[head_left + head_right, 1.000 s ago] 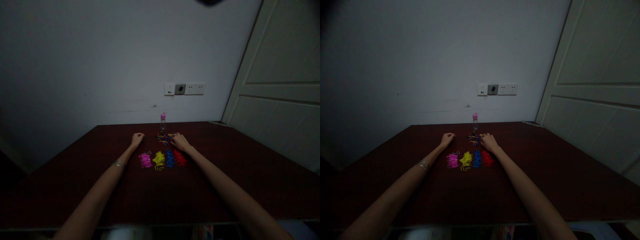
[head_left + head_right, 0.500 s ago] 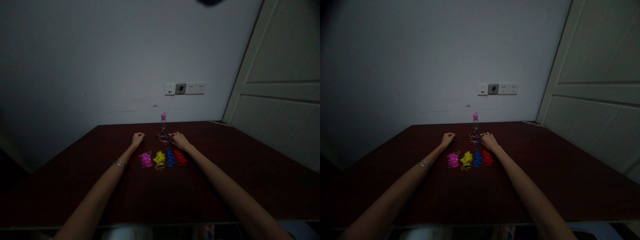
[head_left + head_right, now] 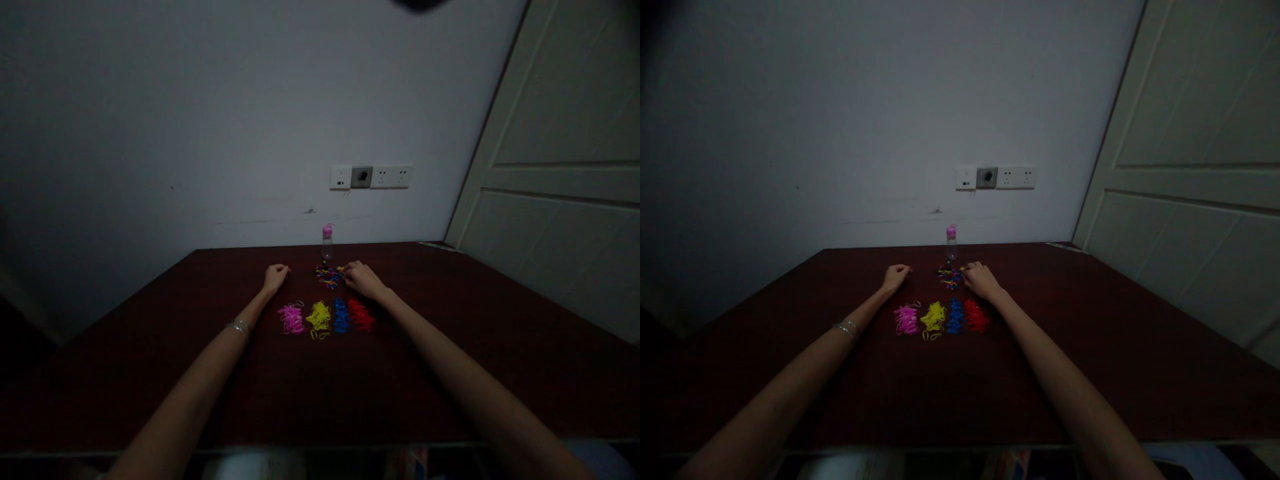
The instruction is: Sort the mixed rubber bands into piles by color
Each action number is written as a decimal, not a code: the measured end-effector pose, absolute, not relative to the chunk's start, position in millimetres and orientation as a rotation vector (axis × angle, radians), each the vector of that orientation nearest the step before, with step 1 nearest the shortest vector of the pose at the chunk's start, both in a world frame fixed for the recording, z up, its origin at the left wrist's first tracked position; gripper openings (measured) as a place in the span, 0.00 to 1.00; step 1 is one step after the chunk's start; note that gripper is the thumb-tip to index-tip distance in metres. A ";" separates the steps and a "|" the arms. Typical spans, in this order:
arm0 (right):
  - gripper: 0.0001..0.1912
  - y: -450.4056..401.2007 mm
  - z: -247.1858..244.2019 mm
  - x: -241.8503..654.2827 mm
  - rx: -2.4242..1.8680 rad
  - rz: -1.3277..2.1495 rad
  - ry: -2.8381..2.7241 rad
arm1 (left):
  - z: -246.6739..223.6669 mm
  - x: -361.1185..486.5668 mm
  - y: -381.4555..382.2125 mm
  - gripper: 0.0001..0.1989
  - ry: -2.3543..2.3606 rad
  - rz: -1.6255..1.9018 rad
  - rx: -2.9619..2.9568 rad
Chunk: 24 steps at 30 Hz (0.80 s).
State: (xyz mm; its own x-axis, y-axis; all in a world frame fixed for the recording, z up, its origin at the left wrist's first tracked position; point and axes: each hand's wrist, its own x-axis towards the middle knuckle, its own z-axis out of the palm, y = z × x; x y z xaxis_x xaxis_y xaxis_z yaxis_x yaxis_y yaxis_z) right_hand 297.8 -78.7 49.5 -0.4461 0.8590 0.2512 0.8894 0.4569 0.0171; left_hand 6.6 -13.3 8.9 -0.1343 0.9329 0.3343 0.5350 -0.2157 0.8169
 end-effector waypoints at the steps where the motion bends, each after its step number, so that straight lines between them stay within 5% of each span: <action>1: 0.12 -77.6 48.0 299.2 -1.517 -0.201 -2.495 | 8.7 6.5 -13.1 0.13 1.634 1.303 1.734; 24: 0.09 -134.2 58.9 319.4 -1.301 0.471 -2.464 | 6.6 5.7 -9.7 0.11 1.631 1.277 1.742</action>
